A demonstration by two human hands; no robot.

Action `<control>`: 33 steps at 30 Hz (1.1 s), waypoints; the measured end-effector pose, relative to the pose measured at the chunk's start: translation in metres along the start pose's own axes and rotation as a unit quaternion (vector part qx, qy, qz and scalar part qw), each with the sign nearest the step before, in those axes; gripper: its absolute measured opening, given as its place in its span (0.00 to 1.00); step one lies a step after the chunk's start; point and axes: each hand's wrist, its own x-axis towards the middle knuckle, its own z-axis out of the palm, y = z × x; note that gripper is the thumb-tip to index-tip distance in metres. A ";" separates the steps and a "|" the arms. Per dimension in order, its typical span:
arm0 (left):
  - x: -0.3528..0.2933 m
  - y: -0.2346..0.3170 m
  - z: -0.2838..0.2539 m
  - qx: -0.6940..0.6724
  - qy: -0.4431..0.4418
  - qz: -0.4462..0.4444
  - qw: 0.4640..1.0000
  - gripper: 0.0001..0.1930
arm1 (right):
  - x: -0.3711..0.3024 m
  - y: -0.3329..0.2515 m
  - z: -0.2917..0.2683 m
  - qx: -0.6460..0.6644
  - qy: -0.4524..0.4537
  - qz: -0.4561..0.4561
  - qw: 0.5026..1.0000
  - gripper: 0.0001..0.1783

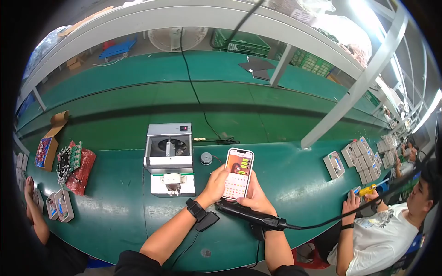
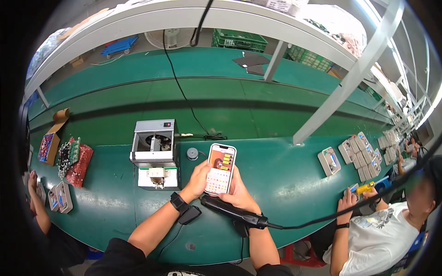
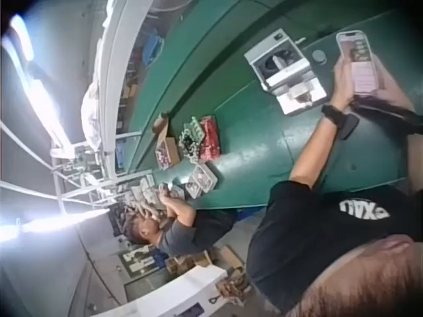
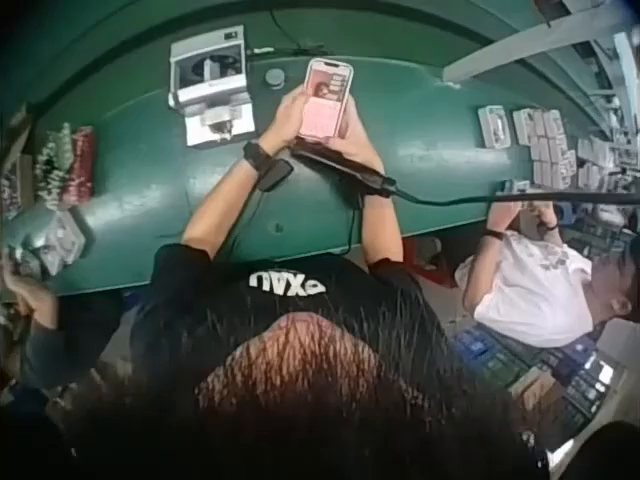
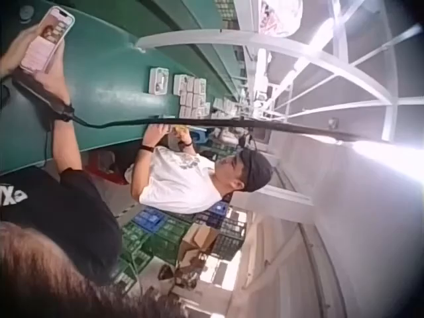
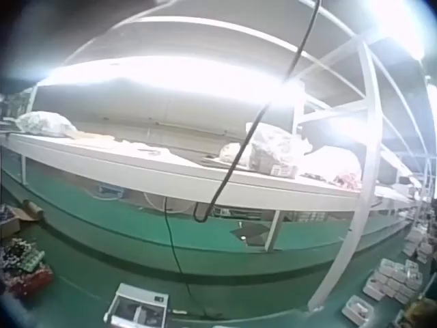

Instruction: The person puts away a phone, picks up a plastic housing, and uses a power screwdriver to drive screws into the internal components. They then repeat the process with a second housing before setting it back on the table.

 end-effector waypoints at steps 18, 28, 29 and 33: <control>-0.007 0.027 0.031 0.246 0.067 0.080 0.964 0.28 | 0.002 0.002 -0.007 -0.046 0.051 0.038 0.997 0.43; -0.038 0.088 0.068 0.389 0.169 0.183 0.887 0.41 | -0.017 0.021 -0.017 0.137 -0.077 0.039 0.987 0.35; -0.044 0.104 0.075 0.385 0.157 0.244 0.876 0.44 | -0.013 0.008 -0.002 0.136 -0.103 0.035 0.985 0.35; -0.070 0.201 0.109 0.346 0.114 0.430 0.826 0.46 | -0.010 -0.016 0.009 0.134 -0.023 0.039 0.990 0.27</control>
